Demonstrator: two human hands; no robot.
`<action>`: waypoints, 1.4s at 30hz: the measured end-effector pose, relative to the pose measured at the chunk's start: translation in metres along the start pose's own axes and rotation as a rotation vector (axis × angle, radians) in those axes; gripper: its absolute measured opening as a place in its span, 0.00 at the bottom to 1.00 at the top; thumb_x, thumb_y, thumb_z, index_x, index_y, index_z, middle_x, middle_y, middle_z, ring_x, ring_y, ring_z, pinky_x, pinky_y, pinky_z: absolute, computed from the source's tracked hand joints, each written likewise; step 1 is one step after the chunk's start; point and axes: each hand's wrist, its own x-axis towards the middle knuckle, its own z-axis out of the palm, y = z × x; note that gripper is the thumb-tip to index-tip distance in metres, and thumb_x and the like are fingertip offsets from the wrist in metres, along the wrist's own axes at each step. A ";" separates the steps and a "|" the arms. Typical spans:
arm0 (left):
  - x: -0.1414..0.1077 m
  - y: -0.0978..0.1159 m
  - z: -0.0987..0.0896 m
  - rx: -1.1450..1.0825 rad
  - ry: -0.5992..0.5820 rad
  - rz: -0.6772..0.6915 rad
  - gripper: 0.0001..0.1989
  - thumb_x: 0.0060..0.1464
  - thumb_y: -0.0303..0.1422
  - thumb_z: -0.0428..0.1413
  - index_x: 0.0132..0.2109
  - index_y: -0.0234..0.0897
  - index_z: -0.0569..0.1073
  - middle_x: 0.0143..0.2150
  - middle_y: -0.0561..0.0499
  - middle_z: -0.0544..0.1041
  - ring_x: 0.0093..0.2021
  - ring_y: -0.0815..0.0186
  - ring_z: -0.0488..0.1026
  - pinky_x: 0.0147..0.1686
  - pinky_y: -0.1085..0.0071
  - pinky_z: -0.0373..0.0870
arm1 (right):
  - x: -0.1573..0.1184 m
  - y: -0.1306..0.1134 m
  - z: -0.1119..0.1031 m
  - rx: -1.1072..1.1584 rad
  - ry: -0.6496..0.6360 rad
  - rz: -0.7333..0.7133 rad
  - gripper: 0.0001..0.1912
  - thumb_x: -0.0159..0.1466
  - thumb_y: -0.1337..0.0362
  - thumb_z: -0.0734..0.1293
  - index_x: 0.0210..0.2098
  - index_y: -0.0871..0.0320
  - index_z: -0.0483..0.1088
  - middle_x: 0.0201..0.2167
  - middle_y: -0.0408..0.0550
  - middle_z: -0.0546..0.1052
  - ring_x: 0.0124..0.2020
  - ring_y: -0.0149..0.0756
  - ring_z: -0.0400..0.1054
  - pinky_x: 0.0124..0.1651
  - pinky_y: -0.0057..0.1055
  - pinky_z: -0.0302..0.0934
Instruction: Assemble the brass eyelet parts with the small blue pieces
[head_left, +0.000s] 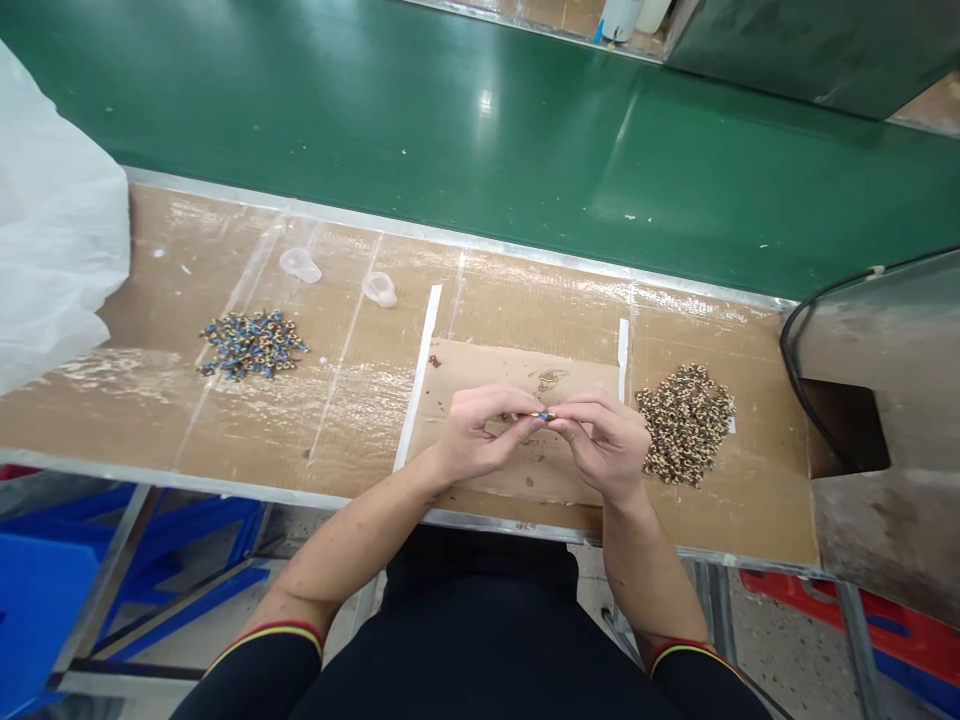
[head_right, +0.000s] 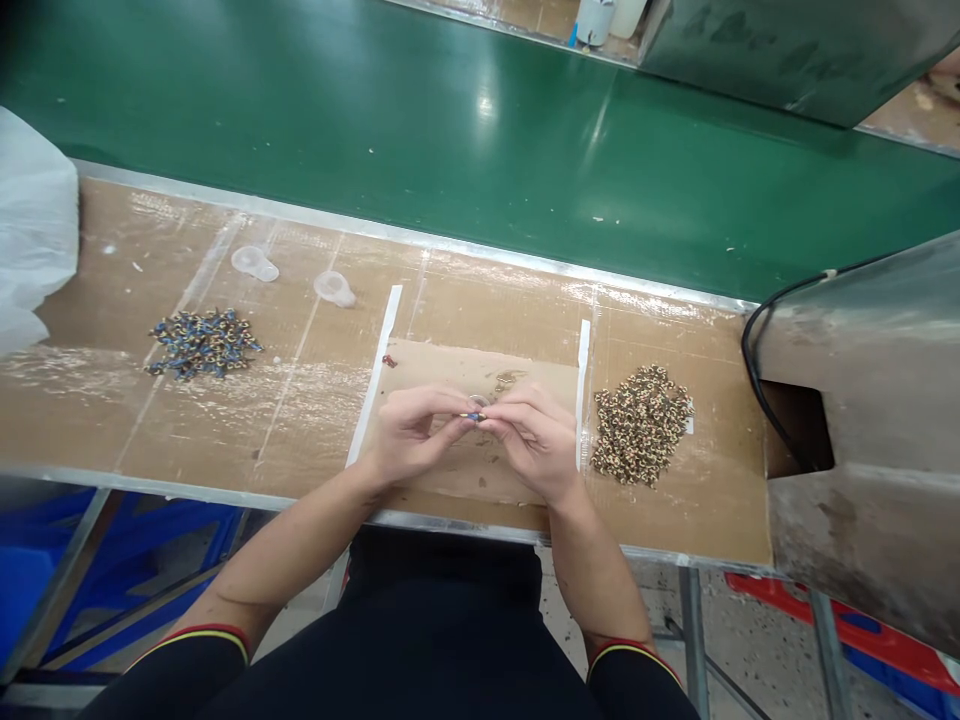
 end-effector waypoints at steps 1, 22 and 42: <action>0.000 0.000 0.000 -0.010 -0.003 -0.007 0.01 0.61 0.26 0.63 0.40 0.35 0.79 0.35 0.47 0.85 0.36 0.65 0.84 0.38 0.71 0.83 | 0.000 0.000 0.000 0.013 -0.011 0.013 0.04 0.68 0.64 0.72 0.40 0.50 0.81 0.30 0.44 0.82 0.31 0.35 0.76 0.33 0.34 0.72; -0.006 -0.012 0.005 -0.041 -0.046 0.018 0.04 0.63 0.25 0.60 0.41 0.36 0.80 0.35 0.46 0.85 0.35 0.65 0.84 0.37 0.71 0.82 | -0.003 0.006 -0.004 0.089 -0.096 0.064 0.04 0.66 0.66 0.73 0.38 0.52 0.81 0.30 0.45 0.83 0.29 0.35 0.78 0.32 0.30 0.74; -0.062 -0.013 -0.204 1.045 0.373 -0.724 0.08 0.57 0.33 0.60 0.32 0.36 0.80 0.31 0.46 0.82 0.31 0.62 0.74 0.37 0.67 0.70 | -0.003 0.019 -0.030 -0.109 0.011 -0.084 0.06 0.67 0.66 0.71 0.39 0.50 0.81 0.30 0.44 0.81 0.28 0.35 0.76 0.29 0.31 0.68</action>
